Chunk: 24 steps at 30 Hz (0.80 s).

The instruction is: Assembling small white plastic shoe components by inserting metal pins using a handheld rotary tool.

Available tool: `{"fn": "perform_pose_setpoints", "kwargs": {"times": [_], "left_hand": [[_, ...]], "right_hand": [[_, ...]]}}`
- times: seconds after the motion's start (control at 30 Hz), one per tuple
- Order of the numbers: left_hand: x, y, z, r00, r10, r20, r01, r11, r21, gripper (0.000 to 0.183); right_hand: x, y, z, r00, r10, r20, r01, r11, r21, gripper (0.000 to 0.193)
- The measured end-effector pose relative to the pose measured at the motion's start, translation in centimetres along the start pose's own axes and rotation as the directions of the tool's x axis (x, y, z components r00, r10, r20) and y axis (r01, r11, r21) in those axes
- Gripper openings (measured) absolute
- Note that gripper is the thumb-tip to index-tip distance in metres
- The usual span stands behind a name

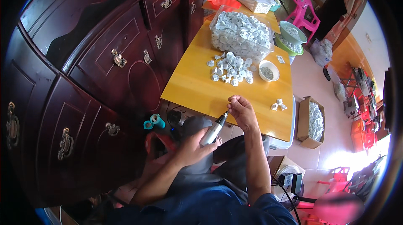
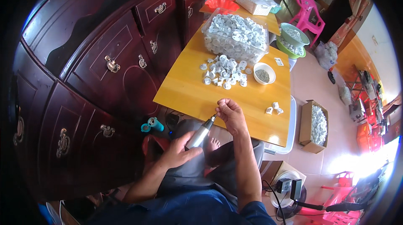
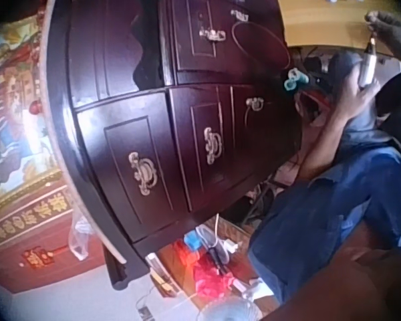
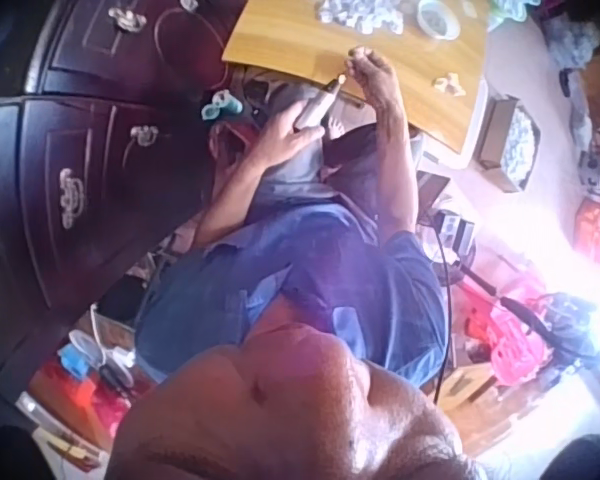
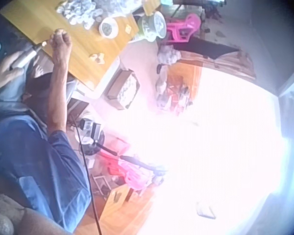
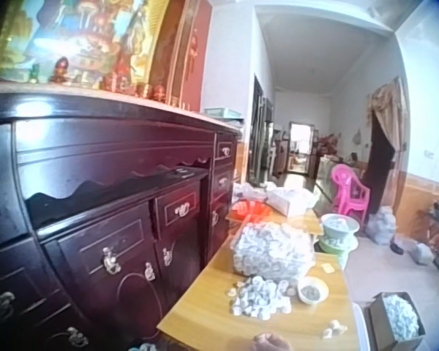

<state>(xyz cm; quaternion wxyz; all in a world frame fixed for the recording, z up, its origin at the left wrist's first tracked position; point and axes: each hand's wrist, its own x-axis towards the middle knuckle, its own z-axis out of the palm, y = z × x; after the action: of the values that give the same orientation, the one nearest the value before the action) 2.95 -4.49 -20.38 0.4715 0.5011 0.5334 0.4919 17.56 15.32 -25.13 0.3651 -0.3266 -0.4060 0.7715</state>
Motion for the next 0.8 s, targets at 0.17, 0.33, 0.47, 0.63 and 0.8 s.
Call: {"fn": "perform_pose_setpoints", "kwargs": {"times": [0.17, 0.33, 0.47, 0.63, 0.8], "left_hand": [[0.1, -0.5, 0.0, 0.998, 0.064, -0.024, -0.062, 0.995, 0.074, 0.041], [0.1, -1.3, -0.2, 0.997, 0.069, -0.021, -0.067, 0.995, 0.075, 0.052], [0.1, -1.0, -0.2, 0.999, 0.039, -0.034, -0.036, 0.996, 0.079, 0.044], [0.1, -1.7, -0.2, 0.999, 0.02, -0.041, -0.016, 0.995, 0.103, 0.045], [0.1, -1.3, -0.3, 0.99, -0.131, 0.047, 0.137, 0.979, -0.15, 0.044]], "right_hand": [[-0.4, 0.1, 0.3, 0.993, 0.001, 0.119, -0.013, 0.995, 0.101, 0.005], [-0.4, 0.2, 0.1, 0.996, 0.004, 0.092, -0.016, 0.992, 0.125, 0.006], [-0.7, 0.5, -0.2, 0.992, 0.002, 0.124, -0.018, 0.991, 0.132, 0.007], [-0.8, 0.7, -0.4, 0.99, -0.006, 0.144, -0.012, 0.992, 0.123, 0.007], [-0.9, 0.7, -0.7, 0.986, -0.01, 0.167, -0.018, 0.986, 0.164, 0.008]]}}
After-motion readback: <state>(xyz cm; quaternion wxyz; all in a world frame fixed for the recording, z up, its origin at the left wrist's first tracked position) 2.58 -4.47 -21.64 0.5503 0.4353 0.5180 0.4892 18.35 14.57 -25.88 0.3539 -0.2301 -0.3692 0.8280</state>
